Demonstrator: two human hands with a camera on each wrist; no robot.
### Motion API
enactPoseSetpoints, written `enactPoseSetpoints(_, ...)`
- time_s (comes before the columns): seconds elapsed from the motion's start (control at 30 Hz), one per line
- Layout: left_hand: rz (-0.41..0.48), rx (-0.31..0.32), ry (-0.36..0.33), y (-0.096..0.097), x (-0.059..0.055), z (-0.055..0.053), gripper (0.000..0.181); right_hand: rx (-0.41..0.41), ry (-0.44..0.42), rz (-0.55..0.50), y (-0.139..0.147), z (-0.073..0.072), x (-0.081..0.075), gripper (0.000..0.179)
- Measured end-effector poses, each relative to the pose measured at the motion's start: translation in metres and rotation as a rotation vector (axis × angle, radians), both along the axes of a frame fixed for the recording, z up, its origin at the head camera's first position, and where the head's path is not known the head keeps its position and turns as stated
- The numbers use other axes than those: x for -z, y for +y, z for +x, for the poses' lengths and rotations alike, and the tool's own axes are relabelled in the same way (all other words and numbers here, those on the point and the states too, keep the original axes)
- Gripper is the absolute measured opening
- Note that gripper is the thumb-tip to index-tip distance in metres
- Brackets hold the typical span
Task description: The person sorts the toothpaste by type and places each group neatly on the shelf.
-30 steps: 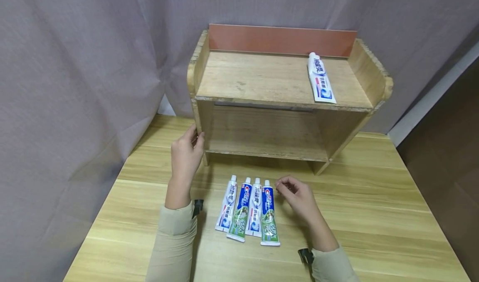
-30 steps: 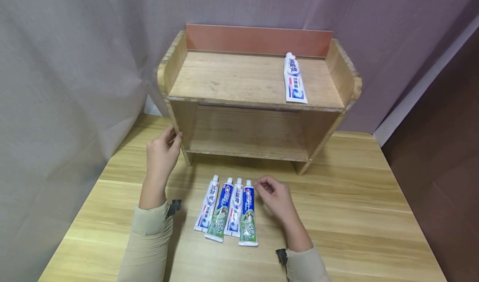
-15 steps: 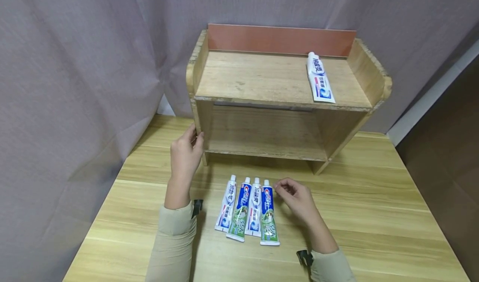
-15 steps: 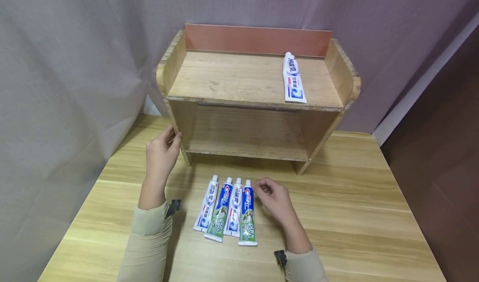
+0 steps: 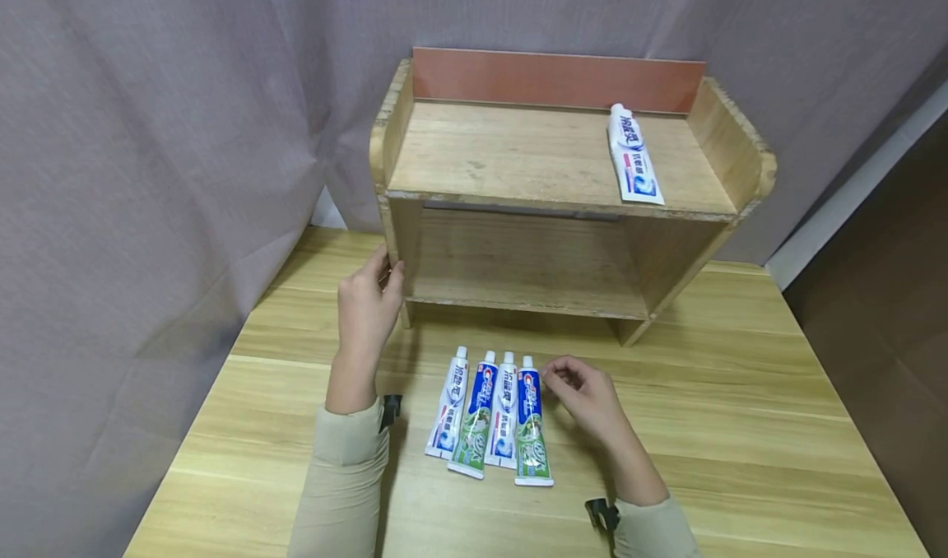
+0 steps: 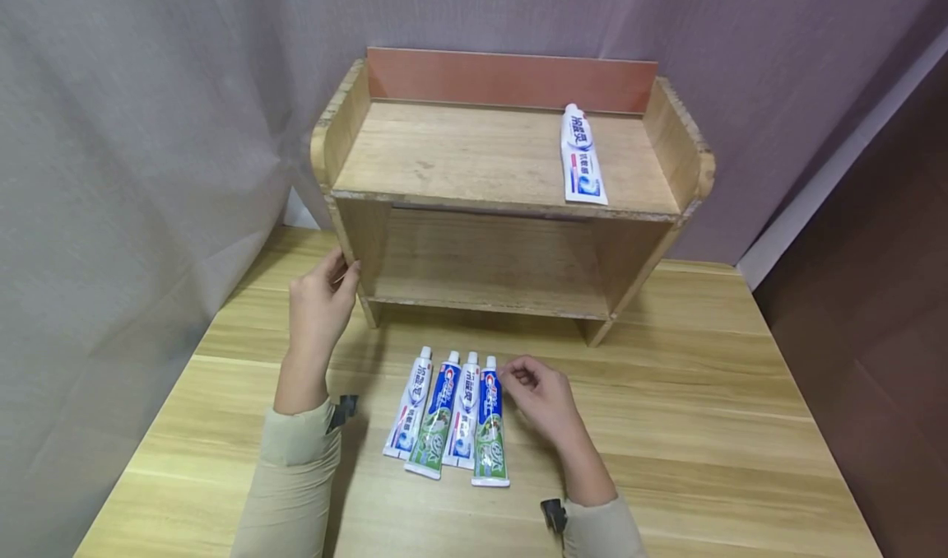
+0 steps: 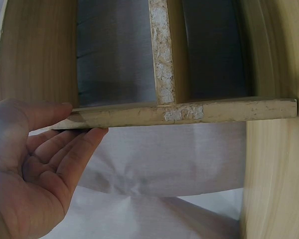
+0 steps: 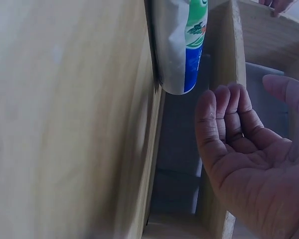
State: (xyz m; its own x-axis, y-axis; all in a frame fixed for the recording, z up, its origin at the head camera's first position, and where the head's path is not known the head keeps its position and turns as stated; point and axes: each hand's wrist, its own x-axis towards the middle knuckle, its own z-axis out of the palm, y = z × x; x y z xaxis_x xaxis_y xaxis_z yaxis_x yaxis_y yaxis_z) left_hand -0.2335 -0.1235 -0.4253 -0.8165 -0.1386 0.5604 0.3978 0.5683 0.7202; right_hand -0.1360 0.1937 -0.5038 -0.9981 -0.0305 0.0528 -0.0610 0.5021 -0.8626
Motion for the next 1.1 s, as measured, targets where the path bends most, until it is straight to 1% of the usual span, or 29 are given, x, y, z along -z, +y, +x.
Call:
enactPoseSetpoints(0.2,0.004,-0.005,-0.005,0.000,0.001,-0.001,0.032,0.013,-0.020,0.008,-0.003,0.002,0.000,0.016)
enactPoseSetpoints(0.47,-0.001,-0.010,-0.004,0.000,0.001,0.000,0.032,0.071,-0.057,0.018,-0.005,0.004,0.001,0.017)
enactPoseSetpoints(0.57,0.004,-0.003,-0.004,0.000,0.001,0.000,0.032,0.098,-0.063,0.046,-0.005,0.005,0.002,0.019)
enactPoseSetpoints(0.67,0.011,0.004,-0.003,0.000,0.001,-0.001,0.032,0.115,-0.093,0.092,-0.006,0.006,0.003,0.023)
enactPoseSetpoints(0.83,0.013,0.008,0.000,0.000,0.001,-0.001,0.032,0.090,-0.163,0.150,-0.009,0.009,0.003,0.032)
enactPoseSetpoints(0.9,0.012,0.006,0.001,0.000,0.001,-0.001,0.032,0.077,-0.186,0.152,-0.010,0.010,0.003,0.035)
enactPoseSetpoints(0.97,0.012,0.006,0.001,0.000,0.001,0.000,0.031,0.070,-0.200,0.157,-0.011,0.010,0.003,0.037)
enactPoseSetpoints(1.1,0.014,0.007,0.002,0.000,0.001,0.000,0.031,0.064,-0.205,0.170,-0.012,0.010,0.004,0.034)
